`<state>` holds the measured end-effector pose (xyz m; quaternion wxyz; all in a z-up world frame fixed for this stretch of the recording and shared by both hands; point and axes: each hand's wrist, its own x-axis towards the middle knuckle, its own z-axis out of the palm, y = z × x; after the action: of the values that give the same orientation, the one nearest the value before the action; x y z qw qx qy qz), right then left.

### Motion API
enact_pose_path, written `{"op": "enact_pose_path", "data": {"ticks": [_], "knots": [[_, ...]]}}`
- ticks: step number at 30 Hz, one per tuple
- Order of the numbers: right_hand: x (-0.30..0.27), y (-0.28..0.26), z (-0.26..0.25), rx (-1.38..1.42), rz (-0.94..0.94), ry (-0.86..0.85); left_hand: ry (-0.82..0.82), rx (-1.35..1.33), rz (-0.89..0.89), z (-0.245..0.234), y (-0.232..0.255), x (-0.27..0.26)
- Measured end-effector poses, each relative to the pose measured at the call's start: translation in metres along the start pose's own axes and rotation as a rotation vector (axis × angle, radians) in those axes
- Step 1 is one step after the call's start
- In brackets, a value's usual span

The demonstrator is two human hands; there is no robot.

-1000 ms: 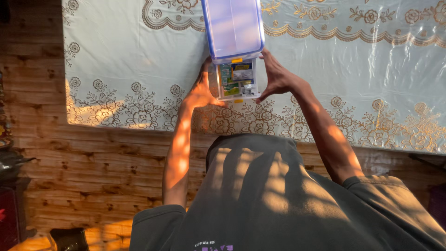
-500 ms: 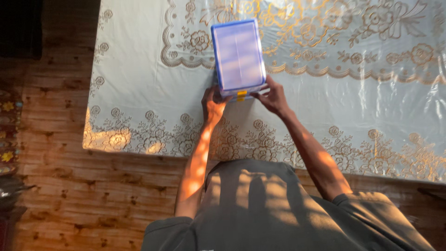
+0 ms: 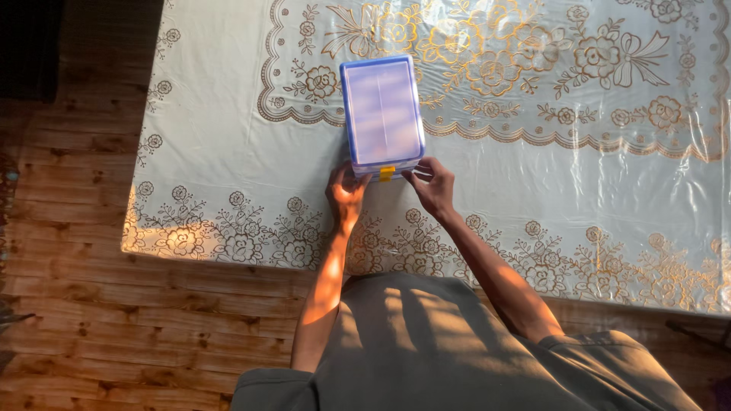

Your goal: The person organizes several medicine packets by picking them up from a table, placing them into a small clear drawer of a blue storage unit, and then closing the drawer.

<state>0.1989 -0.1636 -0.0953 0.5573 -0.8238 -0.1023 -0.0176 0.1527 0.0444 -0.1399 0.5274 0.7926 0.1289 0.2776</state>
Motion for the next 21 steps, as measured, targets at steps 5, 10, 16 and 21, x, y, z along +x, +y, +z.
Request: {"op": "enact_pose_path", "data": {"ticks": [5,10,16,21], "knots": [[-0.007,0.012,0.004,0.013,0.105,0.02,-0.181,-0.152,-0.443,-0.009,-0.005,-0.017],[-0.014,0.012,0.002,0.015,0.167,-0.089,-0.212,-0.213,-0.22,-0.016,0.001,-0.031],[-0.021,-0.041,-0.011,0.245,0.035,0.057,-0.166,-0.263,-0.062,-0.035,0.066,-0.016],[-0.017,-0.078,-0.022,0.289,0.059,0.104,-0.068,-0.291,-0.069,-0.046,0.113,-0.005]]}}
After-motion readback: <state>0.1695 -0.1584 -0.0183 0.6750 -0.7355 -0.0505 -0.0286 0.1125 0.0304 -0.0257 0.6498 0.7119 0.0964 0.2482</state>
